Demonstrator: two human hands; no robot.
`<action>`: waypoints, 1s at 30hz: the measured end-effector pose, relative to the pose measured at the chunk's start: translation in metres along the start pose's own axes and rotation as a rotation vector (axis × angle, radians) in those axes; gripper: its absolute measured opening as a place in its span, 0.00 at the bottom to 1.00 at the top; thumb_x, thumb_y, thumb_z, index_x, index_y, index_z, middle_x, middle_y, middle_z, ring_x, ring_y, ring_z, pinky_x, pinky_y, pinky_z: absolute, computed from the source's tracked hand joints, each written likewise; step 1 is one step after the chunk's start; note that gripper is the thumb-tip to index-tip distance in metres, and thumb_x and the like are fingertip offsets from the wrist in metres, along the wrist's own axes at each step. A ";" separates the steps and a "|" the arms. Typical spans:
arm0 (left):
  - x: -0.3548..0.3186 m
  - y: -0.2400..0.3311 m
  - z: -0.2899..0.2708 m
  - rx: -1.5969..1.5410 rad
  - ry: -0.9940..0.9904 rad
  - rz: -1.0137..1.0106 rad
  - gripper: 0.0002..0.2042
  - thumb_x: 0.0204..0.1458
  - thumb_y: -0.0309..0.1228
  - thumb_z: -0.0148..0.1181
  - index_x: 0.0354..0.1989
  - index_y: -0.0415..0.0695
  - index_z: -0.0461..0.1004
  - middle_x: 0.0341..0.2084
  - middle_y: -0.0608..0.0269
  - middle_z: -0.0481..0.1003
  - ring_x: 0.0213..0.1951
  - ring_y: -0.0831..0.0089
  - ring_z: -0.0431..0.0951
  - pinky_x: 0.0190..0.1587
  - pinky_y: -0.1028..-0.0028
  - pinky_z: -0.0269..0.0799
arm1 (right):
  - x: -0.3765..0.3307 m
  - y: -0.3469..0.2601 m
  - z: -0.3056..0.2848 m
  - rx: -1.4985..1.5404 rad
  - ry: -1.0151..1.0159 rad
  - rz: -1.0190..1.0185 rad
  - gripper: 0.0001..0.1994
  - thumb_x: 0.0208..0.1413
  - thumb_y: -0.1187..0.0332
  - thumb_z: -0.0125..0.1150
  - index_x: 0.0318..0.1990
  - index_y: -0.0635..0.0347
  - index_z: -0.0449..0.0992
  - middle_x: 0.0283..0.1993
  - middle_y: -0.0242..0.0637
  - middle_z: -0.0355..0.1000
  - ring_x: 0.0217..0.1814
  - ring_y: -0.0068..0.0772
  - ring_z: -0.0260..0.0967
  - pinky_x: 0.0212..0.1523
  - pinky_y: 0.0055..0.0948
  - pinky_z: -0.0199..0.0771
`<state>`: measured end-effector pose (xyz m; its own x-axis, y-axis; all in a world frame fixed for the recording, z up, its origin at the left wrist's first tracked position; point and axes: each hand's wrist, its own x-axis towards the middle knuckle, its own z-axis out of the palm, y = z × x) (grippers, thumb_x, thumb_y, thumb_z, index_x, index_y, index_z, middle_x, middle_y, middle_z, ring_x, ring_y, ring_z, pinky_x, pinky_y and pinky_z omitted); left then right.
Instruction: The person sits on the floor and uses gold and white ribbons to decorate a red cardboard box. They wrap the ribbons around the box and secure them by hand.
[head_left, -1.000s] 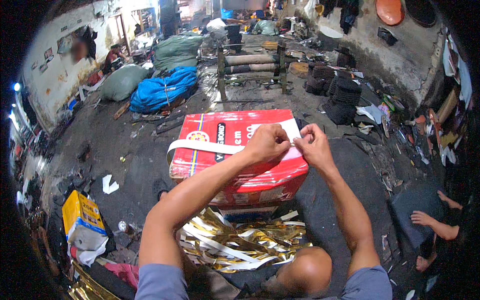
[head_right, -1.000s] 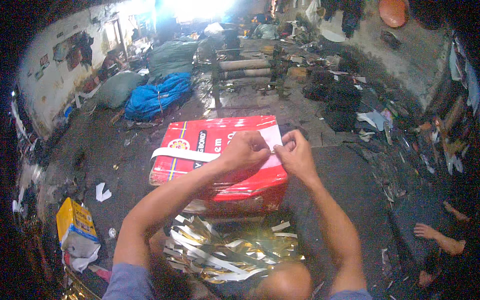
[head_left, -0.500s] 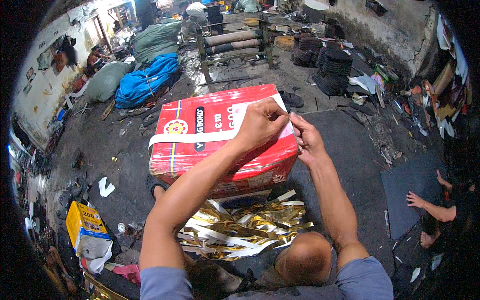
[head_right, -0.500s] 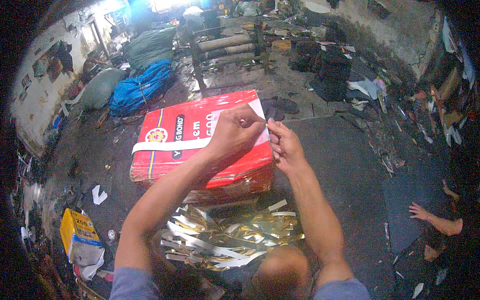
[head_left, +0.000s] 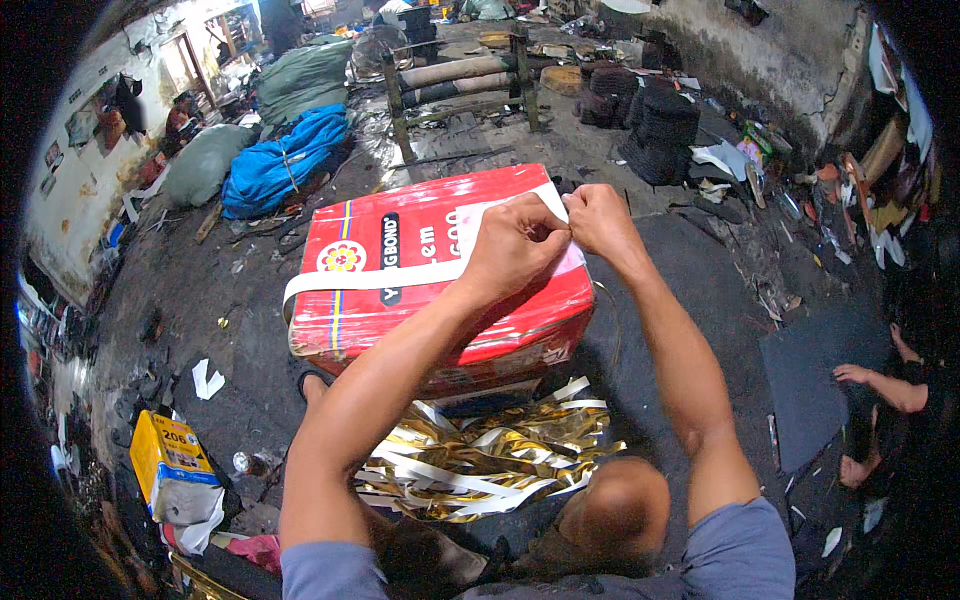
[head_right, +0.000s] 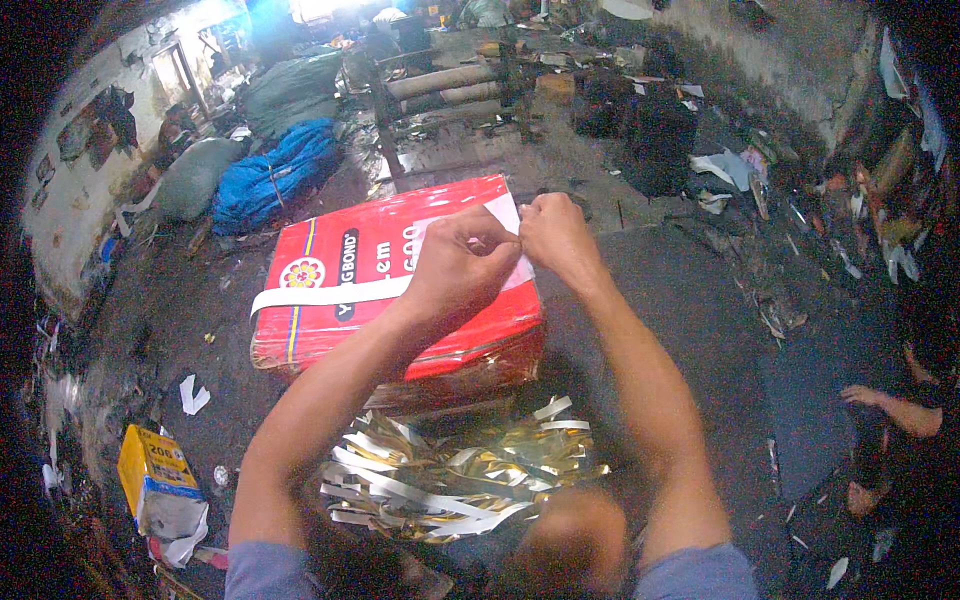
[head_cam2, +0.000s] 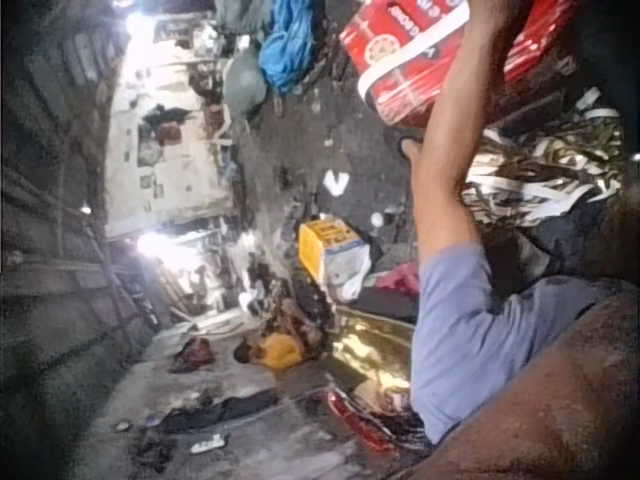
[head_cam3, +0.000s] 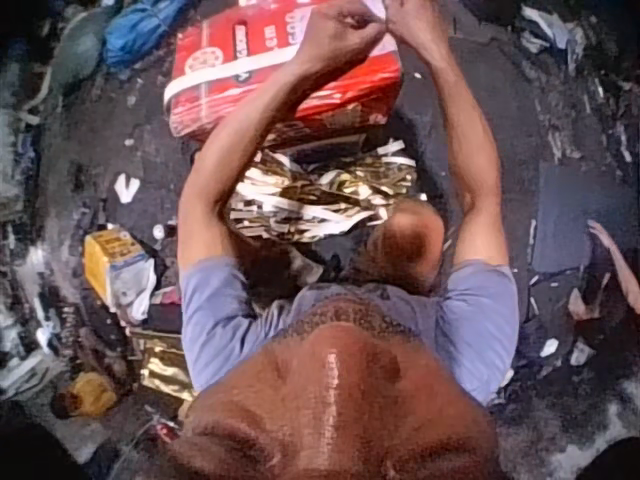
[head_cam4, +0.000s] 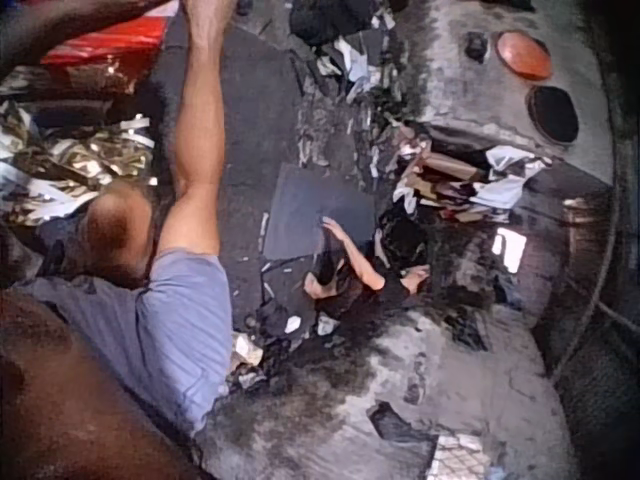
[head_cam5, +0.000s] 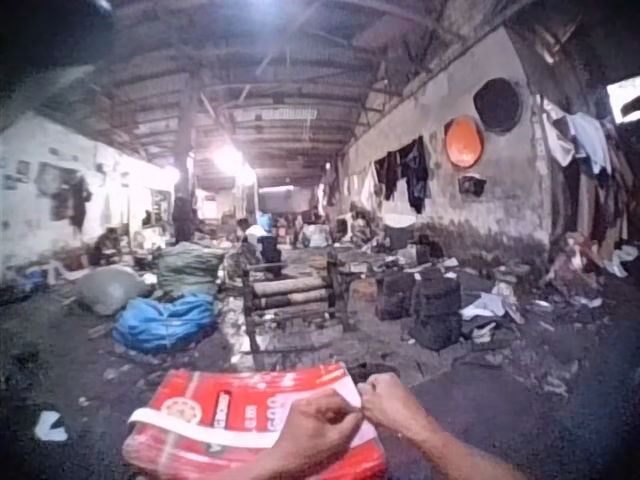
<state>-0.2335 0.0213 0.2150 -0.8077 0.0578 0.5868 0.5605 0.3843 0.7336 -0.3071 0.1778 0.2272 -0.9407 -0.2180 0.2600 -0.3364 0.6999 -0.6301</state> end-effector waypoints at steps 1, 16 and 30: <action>0.000 0.000 0.000 0.002 -0.004 -0.008 0.05 0.51 0.25 0.64 0.29 0.35 0.82 0.26 0.59 0.78 0.30 0.74 0.78 0.33 0.71 0.73 | 0.004 0.016 0.014 0.110 0.053 0.024 0.18 0.62 0.60 0.59 0.34 0.70 0.83 0.35 0.62 0.79 0.42 0.61 0.80 0.45 0.49 0.76; 0.003 -0.009 -0.002 -0.072 -0.055 -0.158 0.04 0.51 0.26 0.69 0.31 0.39 0.85 0.26 0.61 0.81 0.29 0.75 0.80 0.34 0.73 0.75 | -0.036 0.122 0.126 0.470 0.167 0.114 0.17 0.59 0.61 0.63 0.28 0.70 0.80 0.25 0.52 0.78 0.25 0.36 0.74 0.31 0.43 0.70; 0.007 -0.003 -0.002 -0.033 -0.072 -0.154 0.03 0.51 0.26 0.69 0.32 0.39 0.86 0.28 0.63 0.82 0.30 0.77 0.80 0.36 0.74 0.76 | -0.071 0.220 0.216 0.493 0.177 0.265 0.17 0.60 0.63 0.62 0.25 0.70 0.79 0.23 0.52 0.75 0.23 0.42 0.72 0.30 0.47 0.66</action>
<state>-0.2401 0.0190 0.2176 -0.8948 0.0673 0.4414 0.4340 0.3633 0.8244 -0.3234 0.2004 -0.0875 -0.9880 0.0673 0.1389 -0.1120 0.3069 -0.9451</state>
